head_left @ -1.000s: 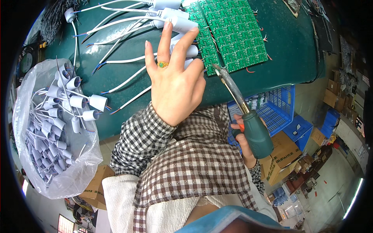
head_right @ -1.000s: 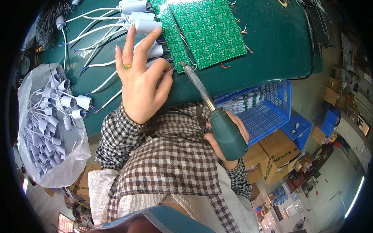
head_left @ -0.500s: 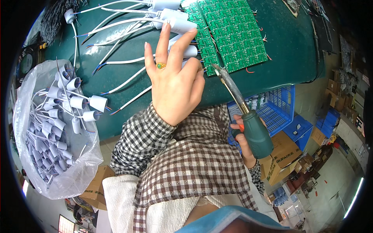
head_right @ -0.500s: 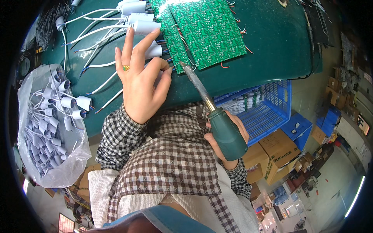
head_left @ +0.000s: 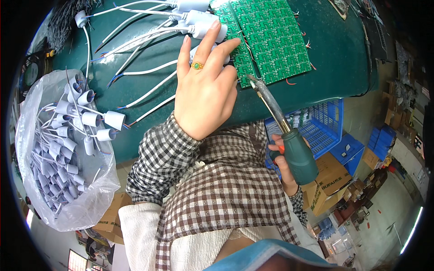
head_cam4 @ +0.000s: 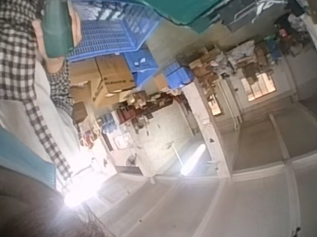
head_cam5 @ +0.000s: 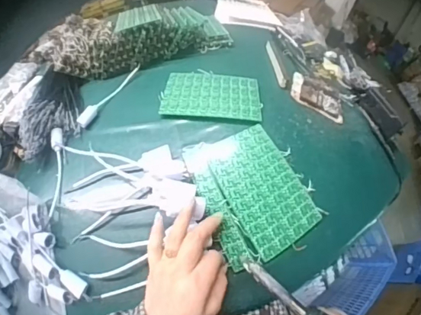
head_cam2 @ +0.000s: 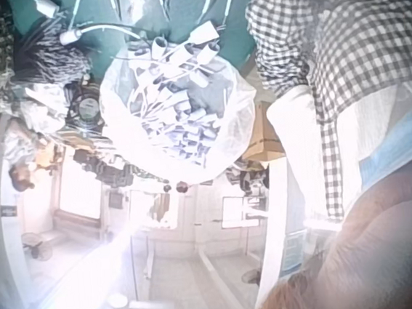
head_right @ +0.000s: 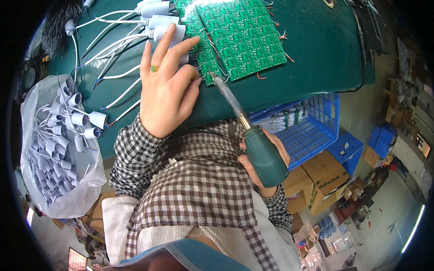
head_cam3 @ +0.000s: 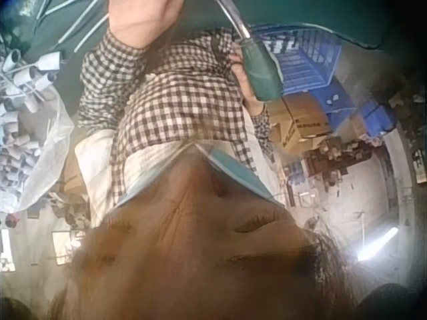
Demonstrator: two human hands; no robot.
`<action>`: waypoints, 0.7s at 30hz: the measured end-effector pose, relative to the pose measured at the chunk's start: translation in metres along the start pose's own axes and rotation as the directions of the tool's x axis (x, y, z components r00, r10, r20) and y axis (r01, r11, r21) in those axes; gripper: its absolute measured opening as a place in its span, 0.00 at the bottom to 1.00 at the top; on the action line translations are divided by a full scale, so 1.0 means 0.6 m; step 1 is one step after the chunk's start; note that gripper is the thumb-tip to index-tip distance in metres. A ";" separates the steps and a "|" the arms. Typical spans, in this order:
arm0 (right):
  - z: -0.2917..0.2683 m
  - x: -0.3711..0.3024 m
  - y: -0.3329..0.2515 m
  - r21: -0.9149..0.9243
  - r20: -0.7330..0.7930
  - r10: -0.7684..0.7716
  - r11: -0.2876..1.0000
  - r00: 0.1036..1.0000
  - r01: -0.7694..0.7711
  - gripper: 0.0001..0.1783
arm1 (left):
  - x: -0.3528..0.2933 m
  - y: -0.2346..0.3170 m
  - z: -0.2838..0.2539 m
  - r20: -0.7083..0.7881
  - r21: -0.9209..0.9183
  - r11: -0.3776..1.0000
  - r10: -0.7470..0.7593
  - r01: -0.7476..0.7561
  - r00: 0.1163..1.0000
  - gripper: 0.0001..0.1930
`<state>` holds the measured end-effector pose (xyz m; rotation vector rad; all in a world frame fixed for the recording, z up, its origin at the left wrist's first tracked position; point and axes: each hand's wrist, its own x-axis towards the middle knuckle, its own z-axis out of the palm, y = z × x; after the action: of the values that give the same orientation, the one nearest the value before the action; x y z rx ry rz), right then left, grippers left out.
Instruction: The person solders electronic components and wire harnesses onto printed circuit boards using a soldering iron.
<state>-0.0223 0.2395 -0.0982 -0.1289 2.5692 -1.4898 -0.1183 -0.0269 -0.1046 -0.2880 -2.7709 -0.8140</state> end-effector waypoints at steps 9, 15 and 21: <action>-0.005 -0.003 -0.004 0.078 0.020 0.075 0.994 0.997 -0.076 0.39 | -0.002 0.000 -0.003 0.068 -0.018 0.999 -0.034 0.035 0.997 0.04; -0.009 -0.004 0.006 -0.057 0.067 -0.008 0.998 0.998 0.012 0.38 | -0.001 0.001 -0.004 0.079 -0.007 0.999 -0.039 0.039 0.996 0.04; 0.001 0.003 -0.006 -0.001 0.058 0.040 0.999 0.998 -0.040 0.36 | -0.001 0.002 -0.004 0.084 -0.009 0.999 -0.043 0.044 0.996 0.04</action>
<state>-0.0240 0.2369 -0.0955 -0.1183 2.5116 -1.4504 -0.1172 -0.0274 -0.1023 -0.2700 -2.8607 -0.8458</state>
